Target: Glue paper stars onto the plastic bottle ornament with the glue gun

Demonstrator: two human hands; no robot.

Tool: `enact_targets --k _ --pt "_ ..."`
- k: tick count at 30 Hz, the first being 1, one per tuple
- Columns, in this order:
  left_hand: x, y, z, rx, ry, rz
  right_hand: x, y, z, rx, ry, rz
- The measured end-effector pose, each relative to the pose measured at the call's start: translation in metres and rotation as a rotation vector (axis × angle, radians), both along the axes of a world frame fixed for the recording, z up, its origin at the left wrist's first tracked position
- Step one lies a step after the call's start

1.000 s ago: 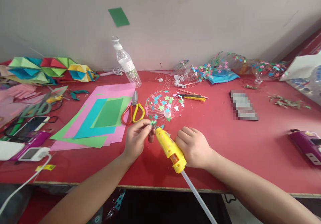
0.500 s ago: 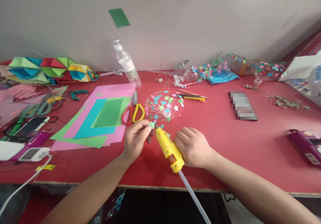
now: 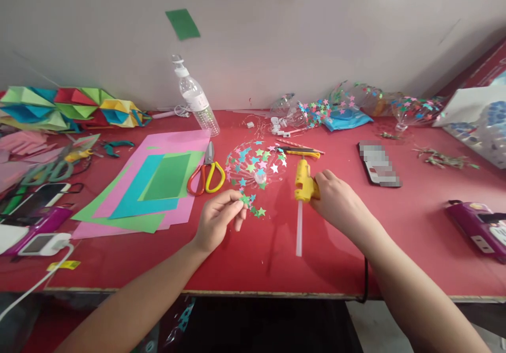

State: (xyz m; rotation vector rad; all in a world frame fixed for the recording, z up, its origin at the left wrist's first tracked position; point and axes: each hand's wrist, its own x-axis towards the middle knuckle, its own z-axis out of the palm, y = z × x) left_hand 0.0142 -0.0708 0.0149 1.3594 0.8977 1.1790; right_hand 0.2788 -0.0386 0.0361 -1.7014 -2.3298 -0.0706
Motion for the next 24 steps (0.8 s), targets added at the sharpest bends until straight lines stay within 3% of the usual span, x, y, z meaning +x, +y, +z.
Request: enact_targets --k 2,5,9,11,13,15,18,24 --pt "0.001 0.001 -0.002 -0.057 -0.007 -0.061 0.002 0.004 -0.004 -0.179 -0.104 -0.055" --pt "0.003 0.003 -0.003 -0.156 -0.027 -0.156 -0.001 0.007 -0.009 -0.299 -0.185 -0.078" --pt "0.005 0.006 -0.005 -0.289 -0.093 -0.255 -0.003 0.005 -0.010 -0.295 -0.229 -0.048" --pt "0.006 0.007 -0.006 -0.341 -0.133 -0.279 -0.005 0.001 -0.006 -0.181 -0.235 -0.016" --pt "0.006 0.008 -0.008 -0.386 -0.171 -0.296 -0.010 -0.004 0.000 -0.001 -0.190 0.074" --pt "0.007 0.008 -0.008 -0.435 -0.210 -0.311 -0.021 -0.010 0.009 0.134 -0.055 0.271" --pt "0.007 0.008 -0.007 -0.504 -0.265 -0.348 -0.042 -0.015 0.016 0.185 0.237 0.596" --pt "0.005 0.010 -0.006 -0.557 -0.313 -0.454 -0.062 -0.010 0.012 0.151 0.394 0.775"
